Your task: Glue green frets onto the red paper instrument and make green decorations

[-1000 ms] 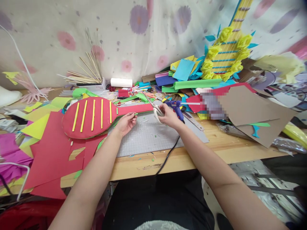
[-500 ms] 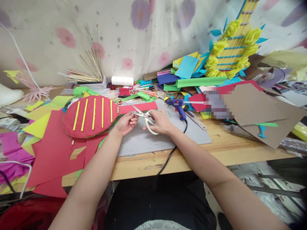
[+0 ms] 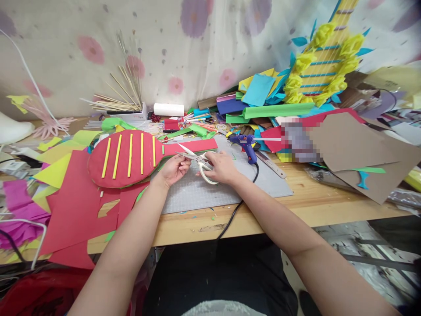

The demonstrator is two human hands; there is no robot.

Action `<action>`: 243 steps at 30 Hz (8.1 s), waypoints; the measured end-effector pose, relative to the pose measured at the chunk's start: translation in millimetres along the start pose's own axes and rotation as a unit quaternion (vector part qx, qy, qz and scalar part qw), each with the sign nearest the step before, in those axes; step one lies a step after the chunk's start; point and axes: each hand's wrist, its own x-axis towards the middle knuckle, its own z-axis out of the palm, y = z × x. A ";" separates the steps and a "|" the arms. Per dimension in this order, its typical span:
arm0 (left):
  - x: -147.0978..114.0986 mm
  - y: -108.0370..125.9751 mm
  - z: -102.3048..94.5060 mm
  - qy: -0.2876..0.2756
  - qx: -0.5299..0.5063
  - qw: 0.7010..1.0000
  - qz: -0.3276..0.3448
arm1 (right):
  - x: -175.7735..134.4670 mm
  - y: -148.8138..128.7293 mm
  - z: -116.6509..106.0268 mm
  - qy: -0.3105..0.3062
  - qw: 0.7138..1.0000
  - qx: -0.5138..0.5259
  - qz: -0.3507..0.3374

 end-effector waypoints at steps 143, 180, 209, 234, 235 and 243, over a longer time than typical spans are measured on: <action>2.4 8.3 -11.6 -0.032 0.159 0.986 0.021 | -7.6 23.2 -12.4 -0.060 0.992 -0.056 0.093; 3.0 3.5 -10.4 0.084 0.147 0.982 0.083 | -17.6 103.3 -22.4 0.126 0.876 0.229 0.406; 6.6 -5.1 -10.3 0.094 0.202 0.974 0.049 | -15.9 22.8 -24.0 -0.100 0.856 0.474 0.179; 4.0 -5.6 -6.8 0.101 0.218 0.970 0.023 | -16.9 37.3 -12.6 -0.084 0.858 0.474 0.177; 3.9 -5.7 -7.0 0.099 0.219 0.970 0.022 | -16.8 37.4 -12.6 -0.082 0.858 0.473 0.182; 1.8 -5.6 -6.9 0.084 0.232 0.969 0.011 | -15.9 34.7 -17.5 -0.065 0.866 0.458 0.190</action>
